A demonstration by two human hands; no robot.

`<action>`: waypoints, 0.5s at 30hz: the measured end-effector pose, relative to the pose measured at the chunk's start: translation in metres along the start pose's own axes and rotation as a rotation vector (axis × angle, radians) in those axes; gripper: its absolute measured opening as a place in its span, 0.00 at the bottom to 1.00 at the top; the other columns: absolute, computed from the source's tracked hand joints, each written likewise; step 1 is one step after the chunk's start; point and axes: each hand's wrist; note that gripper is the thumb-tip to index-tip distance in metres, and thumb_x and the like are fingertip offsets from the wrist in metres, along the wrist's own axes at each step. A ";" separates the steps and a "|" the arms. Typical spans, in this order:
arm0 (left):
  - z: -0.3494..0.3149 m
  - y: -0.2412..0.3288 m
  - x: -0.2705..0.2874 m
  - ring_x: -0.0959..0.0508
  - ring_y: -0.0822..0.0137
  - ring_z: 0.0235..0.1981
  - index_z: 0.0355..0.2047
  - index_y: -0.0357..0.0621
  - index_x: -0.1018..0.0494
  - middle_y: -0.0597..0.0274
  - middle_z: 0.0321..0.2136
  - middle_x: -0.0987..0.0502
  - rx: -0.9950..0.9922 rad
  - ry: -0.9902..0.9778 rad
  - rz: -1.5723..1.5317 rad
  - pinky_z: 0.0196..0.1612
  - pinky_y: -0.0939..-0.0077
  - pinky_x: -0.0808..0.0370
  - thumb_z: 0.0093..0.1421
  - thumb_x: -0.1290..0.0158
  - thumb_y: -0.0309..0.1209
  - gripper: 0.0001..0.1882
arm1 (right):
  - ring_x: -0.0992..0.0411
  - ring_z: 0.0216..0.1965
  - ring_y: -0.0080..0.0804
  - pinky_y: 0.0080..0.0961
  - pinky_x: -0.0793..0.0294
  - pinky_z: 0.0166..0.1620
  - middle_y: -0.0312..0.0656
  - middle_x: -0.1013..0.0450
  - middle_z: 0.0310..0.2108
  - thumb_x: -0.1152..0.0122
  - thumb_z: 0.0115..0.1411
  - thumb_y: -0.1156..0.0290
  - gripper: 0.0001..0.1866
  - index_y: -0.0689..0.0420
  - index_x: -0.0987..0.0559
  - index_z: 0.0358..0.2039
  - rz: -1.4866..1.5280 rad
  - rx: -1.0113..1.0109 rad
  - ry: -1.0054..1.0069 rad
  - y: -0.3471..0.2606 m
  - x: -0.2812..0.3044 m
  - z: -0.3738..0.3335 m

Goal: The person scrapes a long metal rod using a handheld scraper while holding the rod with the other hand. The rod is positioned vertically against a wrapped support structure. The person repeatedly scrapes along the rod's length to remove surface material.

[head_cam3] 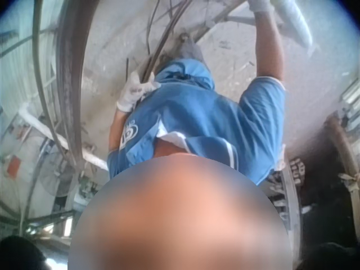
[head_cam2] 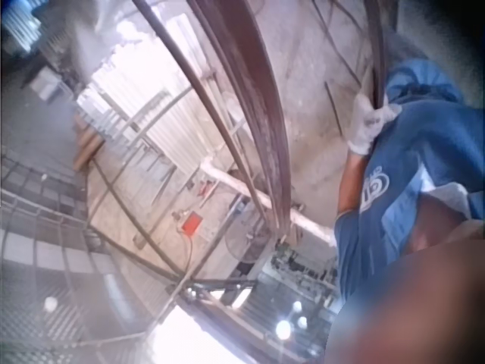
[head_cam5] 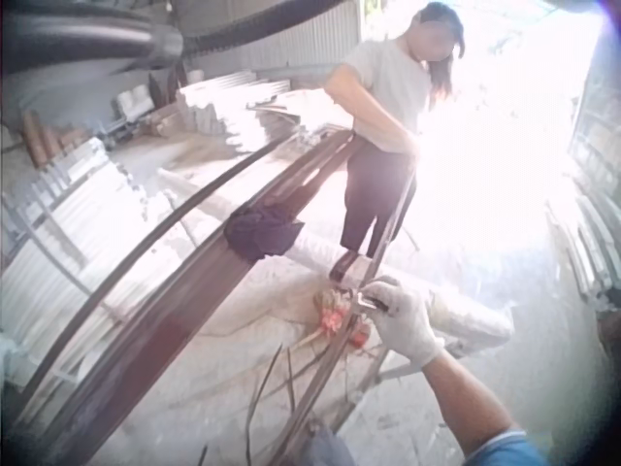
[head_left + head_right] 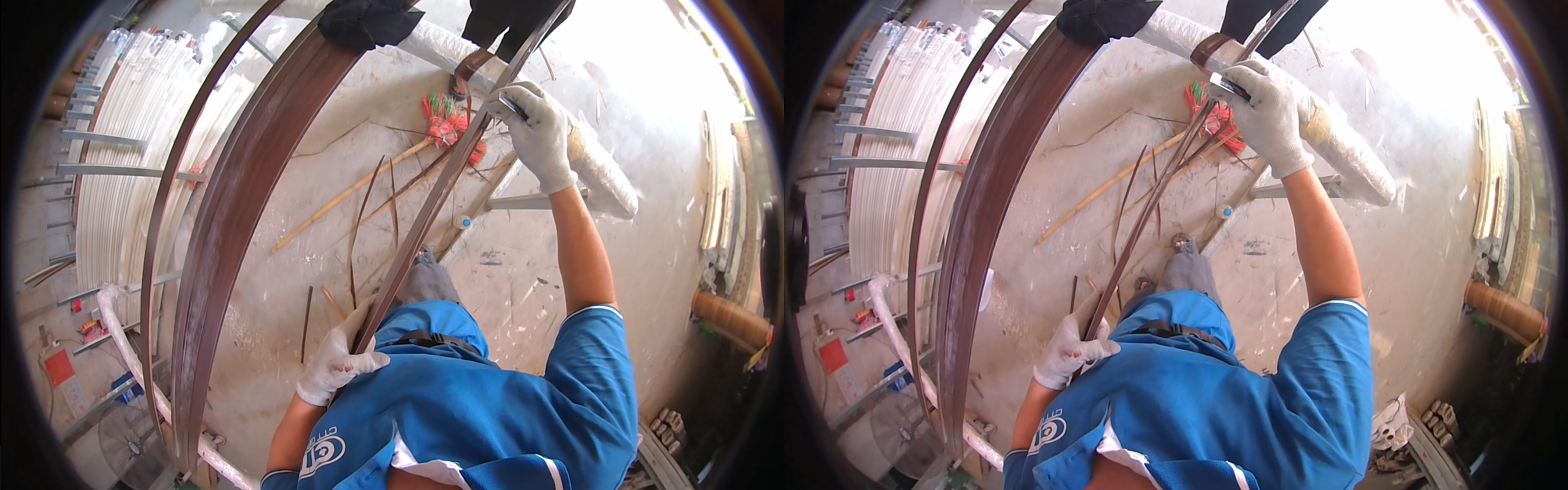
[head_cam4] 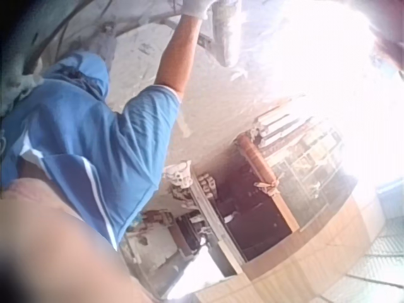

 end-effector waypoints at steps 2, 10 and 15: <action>0.000 0.000 0.001 0.34 0.79 0.28 0.69 0.28 0.44 0.72 0.27 0.33 0.011 -0.004 -0.014 0.33 0.87 0.36 0.46 0.29 0.34 0.53 | 0.23 0.36 0.26 0.24 0.23 0.43 0.40 0.22 0.35 0.36 0.60 0.80 0.03 0.63 0.17 0.36 0.057 -0.095 0.027 0.001 -0.001 0.001; 0.000 -0.001 0.001 0.35 0.80 0.26 0.70 0.29 0.44 0.73 0.27 0.33 0.042 -0.004 -0.072 0.34 0.87 0.34 0.47 0.34 0.27 0.50 | 0.24 0.36 0.28 0.26 0.26 0.41 0.39 0.21 0.34 0.34 0.63 0.71 0.07 0.59 0.16 0.38 0.273 -0.257 0.188 0.006 0.004 0.012; -0.001 -0.002 0.000 0.35 0.80 0.26 0.70 0.30 0.44 0.72 0.26 0.33 0.053 -0.016 -0.126 0.34 0.87 0.33 0.46 0.35 0.25 0.51 | 0.27 0.35 0.19 0.21 0.27 0.41 0.33 0.20 0.31 0.35 0.67 0.64 0.12 0.62 0.16 0.40 0.454 -0.446 0.418 0.037 0.026 0.041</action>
Point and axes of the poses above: each hand's wrist, its own z-axis towards the middle knuckle, its own x-axis out of the back of the hand, y = z × x
